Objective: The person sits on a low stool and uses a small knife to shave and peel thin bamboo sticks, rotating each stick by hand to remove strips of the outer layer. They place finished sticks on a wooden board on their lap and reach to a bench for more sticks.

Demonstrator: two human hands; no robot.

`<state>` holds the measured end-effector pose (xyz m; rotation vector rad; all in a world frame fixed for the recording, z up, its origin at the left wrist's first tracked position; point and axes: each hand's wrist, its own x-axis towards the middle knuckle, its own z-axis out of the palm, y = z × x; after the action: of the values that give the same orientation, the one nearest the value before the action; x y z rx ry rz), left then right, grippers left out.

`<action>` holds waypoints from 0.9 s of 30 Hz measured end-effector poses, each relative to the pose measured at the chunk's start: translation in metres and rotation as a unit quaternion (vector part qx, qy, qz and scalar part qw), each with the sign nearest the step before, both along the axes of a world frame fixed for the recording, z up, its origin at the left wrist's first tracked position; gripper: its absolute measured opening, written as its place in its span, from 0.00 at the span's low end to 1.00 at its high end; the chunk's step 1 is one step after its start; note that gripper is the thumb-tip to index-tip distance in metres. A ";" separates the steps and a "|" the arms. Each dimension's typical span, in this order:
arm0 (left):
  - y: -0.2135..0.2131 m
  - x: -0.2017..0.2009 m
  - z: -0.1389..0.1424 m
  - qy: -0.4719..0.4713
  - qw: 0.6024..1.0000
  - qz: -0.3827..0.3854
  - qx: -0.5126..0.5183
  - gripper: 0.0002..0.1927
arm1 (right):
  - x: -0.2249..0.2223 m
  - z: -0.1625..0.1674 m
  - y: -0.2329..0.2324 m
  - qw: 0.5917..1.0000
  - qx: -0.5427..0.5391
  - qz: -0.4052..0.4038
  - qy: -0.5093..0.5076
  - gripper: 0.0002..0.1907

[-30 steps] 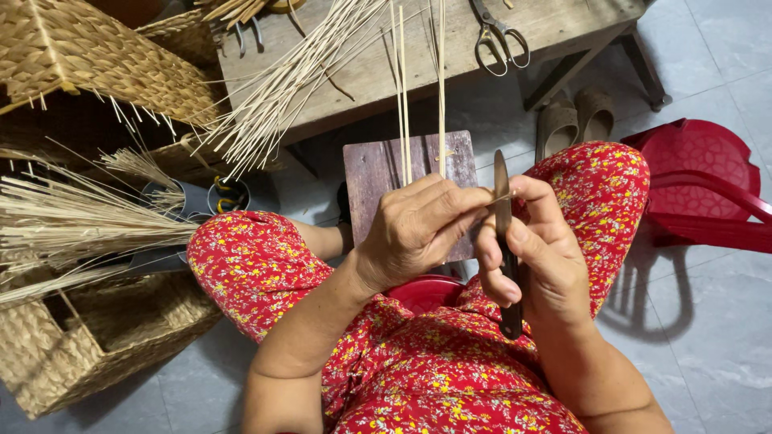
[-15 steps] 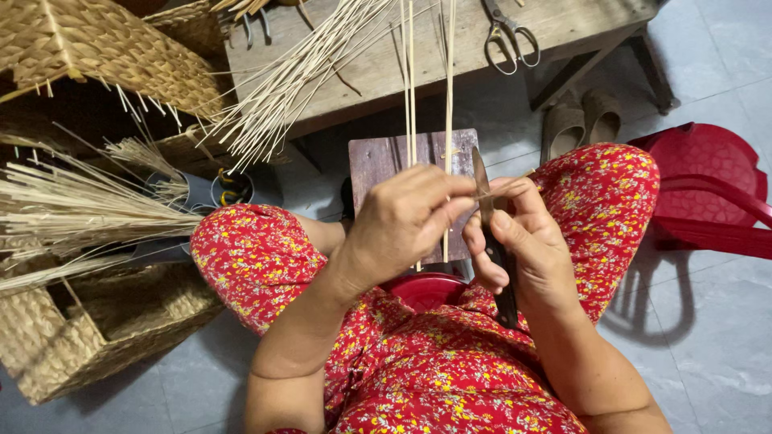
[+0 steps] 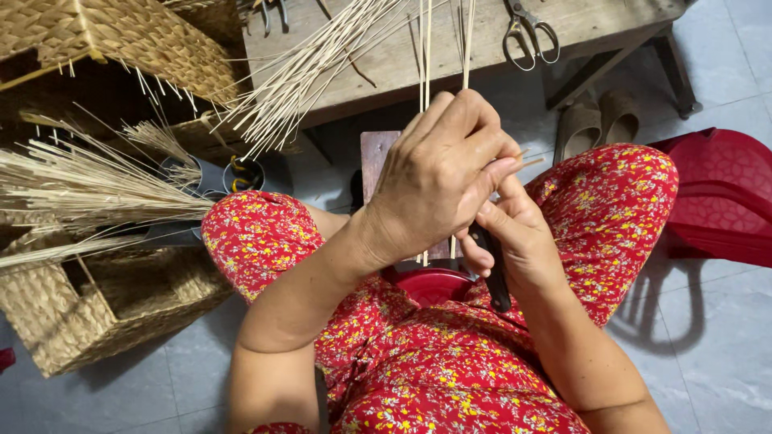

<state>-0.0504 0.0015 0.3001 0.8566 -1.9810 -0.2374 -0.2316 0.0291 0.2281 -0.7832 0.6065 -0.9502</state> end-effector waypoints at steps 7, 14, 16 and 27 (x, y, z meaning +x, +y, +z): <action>-0.016 -0.009 -0.009 -0.017 0.999 -0.030 0.042 0.04 | -0.009 -0.006 -0.008 1.000 0.009 -0.005 0.000 0.21; -0.022 -0.007 0.016 0.121 0.992 -0.008 0.029 0.06 | 0.010 -0.039 -0.011 0.993 0.068 0.057 0.078 0.12; -0.023 0.004 0.026 0.146 0.989 0.009 -0.012 0.06 | 0.025 -0.059 -0.012 0.990 0.088 0.078 0.077 0.09; -0.066 0.119 -0.013 -0.021 0.929 0.323 -0.178 0.11 | 0.029 -0.143 -0.002 0.959 0.147 0.136 0.199 0.06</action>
<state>0.0682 -0.0640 0.2871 1.2139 -1.5989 0.5110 -0.2026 0.0270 0.0855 -0.7682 0.9390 -0.4338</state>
